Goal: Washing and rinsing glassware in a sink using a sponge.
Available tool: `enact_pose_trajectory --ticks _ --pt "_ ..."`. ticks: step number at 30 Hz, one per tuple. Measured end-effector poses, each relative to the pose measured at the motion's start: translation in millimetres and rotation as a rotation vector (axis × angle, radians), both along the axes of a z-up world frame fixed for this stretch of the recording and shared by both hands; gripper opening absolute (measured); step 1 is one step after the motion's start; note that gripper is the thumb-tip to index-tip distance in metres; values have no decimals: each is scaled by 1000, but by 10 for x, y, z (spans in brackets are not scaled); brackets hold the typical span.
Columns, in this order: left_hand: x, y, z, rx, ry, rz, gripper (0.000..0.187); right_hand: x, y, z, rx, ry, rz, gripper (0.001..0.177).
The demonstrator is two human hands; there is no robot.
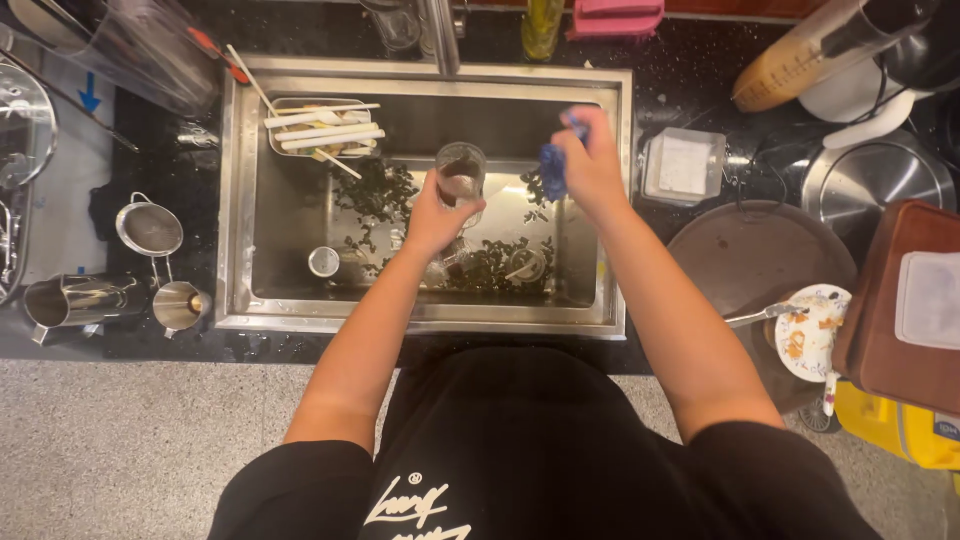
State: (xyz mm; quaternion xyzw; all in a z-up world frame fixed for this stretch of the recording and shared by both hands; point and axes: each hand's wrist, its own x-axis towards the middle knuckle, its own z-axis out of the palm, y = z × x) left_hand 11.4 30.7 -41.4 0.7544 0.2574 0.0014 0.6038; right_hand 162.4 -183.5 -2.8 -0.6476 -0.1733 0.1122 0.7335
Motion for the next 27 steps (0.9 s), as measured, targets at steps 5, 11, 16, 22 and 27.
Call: enact_pose_trajectory --ticks 5,11,16,22,27 --pt "-26 44 -118 -108 -336 -25 75 749 976 -94 -576 -277 61 64" --pt "54 178 -19 -114 -359 -42 74 1328 1748 -291 -666 -472 76 57" --pt "181 292 120 -187 -292 -32 75 866 1578 22 -737 -401 159 49" --pt "239 307 294 -157 -269 -62 80 816 1473 -53 -811 -390 191 36" --pt "166 403 271 12 -411 -102 78 780 1427 -4 -947 -362 244 42"
